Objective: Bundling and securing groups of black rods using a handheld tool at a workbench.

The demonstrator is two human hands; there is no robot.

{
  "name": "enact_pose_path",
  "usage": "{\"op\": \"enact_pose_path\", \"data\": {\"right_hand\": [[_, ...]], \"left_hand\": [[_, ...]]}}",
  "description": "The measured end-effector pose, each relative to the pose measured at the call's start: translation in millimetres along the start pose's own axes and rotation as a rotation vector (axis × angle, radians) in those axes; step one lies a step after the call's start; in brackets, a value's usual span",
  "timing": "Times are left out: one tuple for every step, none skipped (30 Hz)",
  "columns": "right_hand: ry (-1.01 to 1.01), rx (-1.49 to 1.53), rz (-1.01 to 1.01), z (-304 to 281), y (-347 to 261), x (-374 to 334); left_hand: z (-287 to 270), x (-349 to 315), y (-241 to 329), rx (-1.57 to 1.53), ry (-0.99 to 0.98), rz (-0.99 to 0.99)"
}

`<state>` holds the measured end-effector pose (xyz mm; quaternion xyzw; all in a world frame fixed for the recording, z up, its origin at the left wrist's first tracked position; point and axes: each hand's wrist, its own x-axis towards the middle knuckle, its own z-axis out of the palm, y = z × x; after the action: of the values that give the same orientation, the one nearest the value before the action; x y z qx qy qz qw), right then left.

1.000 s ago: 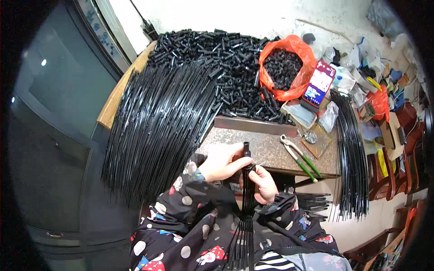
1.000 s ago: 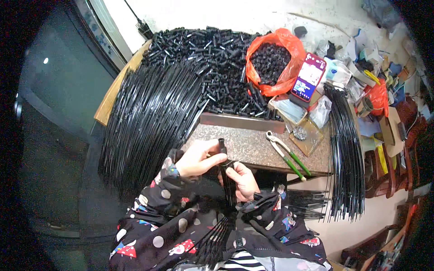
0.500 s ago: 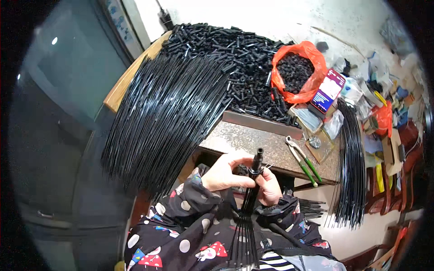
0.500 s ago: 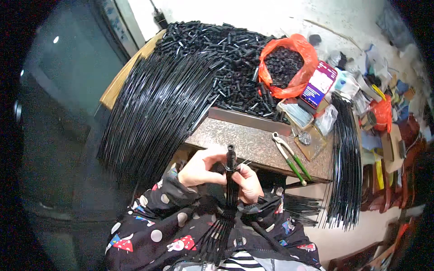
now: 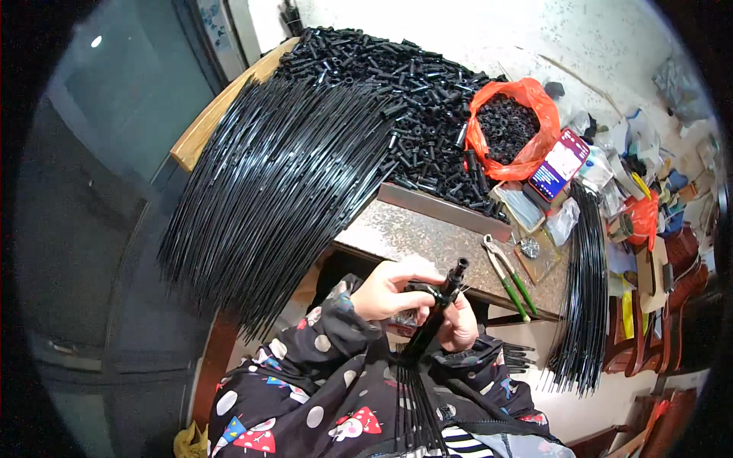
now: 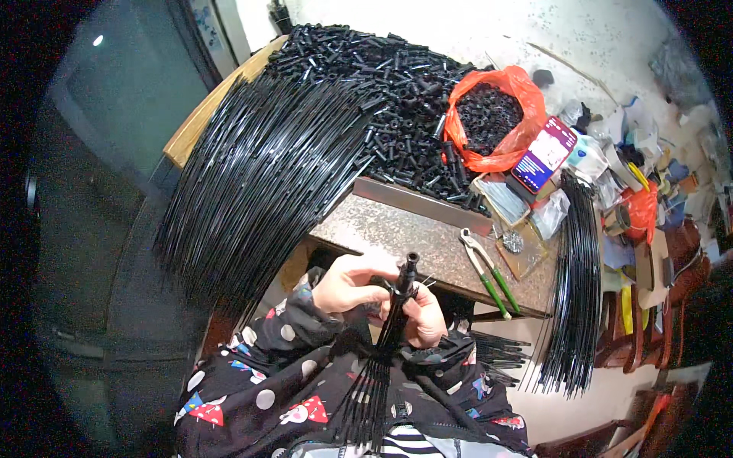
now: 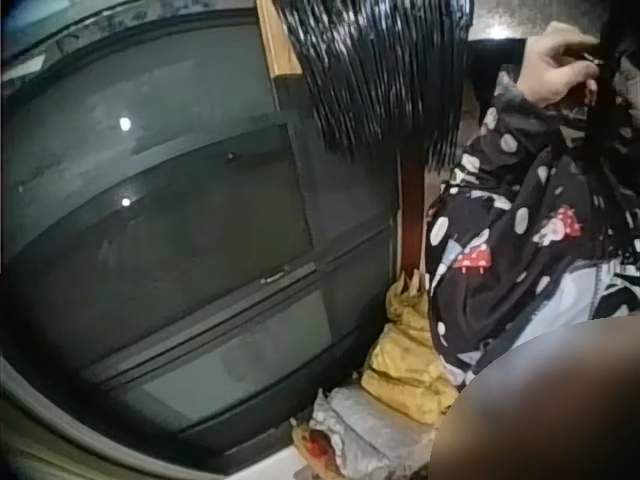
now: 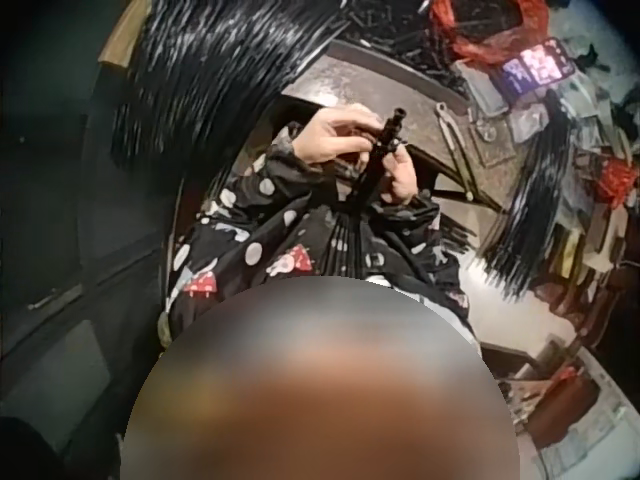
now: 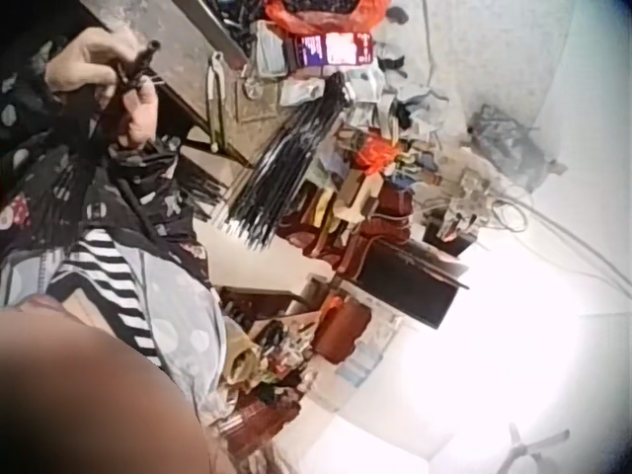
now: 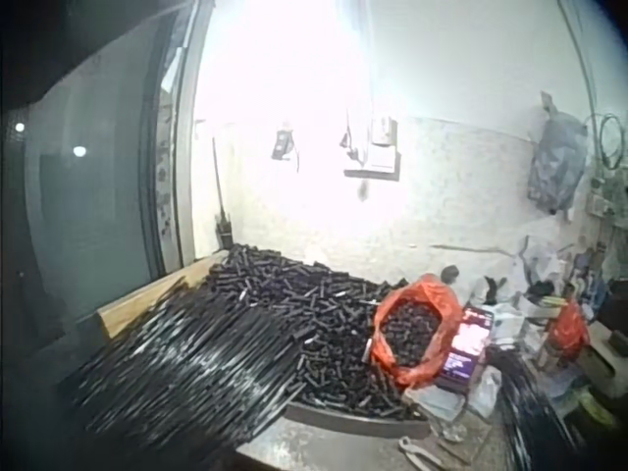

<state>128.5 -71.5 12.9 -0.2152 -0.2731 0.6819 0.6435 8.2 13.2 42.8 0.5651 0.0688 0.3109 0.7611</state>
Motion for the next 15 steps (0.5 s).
{"op": "enact_pose_path", "data": {"right_hand": [[0.044, 0.009, 0.038, -3.7, 3.2, -4.7], [0.129, 0.014, 0.072, 3.9, 2.9, -5.3], [0.073, -0.030, 0.089, 0.1, 3.4, -5.4], [0.017, -0.073, 0.105, -3.6, 4.0, -5.9], [0.052, -0.092, 0.086, -0.9, 4.5, -7.7], [0.048, -0.025, 0.113, -3.1, 5.7, -6.6], [-0.048, -0.091, 0.078, -4.9, 3.8, -6.5], [-0.154, -0.154, 0.053, -4.6, 4.4, -7.8], [-0.202, -0.130, 0.051, -4.6, 5.5, -8.4], [-0.239, -0.150, 0.113, -7.8, 6.7, -10.7], [-0.250, -0.192, 0.164, -15.6, 9.6, -15.9], [-0.263, -0.234, 0.215, -19.5, 12.1, -19.9], [-0.313, -0.214, 0.213, -18.6, 14.9, -20.0], [-0.280, -0.184, 0.093, -11.3, 13.4, -17.9], [-0.123, -0.147, 0.082, -4.5, 12.7, -16.2]], "left_hand": [[-0.4, -4.3, -1.8, 0.017, 0.001, 0.053], [-2.7, -5.1, -5.9, 0.026, -0.008, 0.104], [-4.5, -4.2, -6.6, 0.083, -0.001, 0.150], [-7.9, -0.4, -4.9, 0.279, -0.060, 0.288], [-8.0, -0.1, -5.6, 0.245, -0.070, 0.273], [-7.7, 0.1, -6.1, 0.212, -0.081, 0.258], [-10.2, 4.7, -5.2, 0.215, -0.161, 0.299], [-9.5, 4.3, -5.7, 0.168, -0.197, 0.321], [-9.8, 6.1, -5.6, 0.111, -0.276, 0.337], [-9.9, 8.3, -5.6, 0.054, -0.355, 0.353], [-6.1, 7.6, -9.7, -0.063, -0.388, 0.354], [-5.3, 11.1, -8.6, -0.091, -0.454, 0.359], [-5.0, 13.6, -11.7, -0.133, -0.507, 0.368], [-8.9, 16.3, -18.4, -0.175, -0.559, 0.374], [-11.5, 12.7, -17.3, -0.141, -0.478, 0.240]]}}
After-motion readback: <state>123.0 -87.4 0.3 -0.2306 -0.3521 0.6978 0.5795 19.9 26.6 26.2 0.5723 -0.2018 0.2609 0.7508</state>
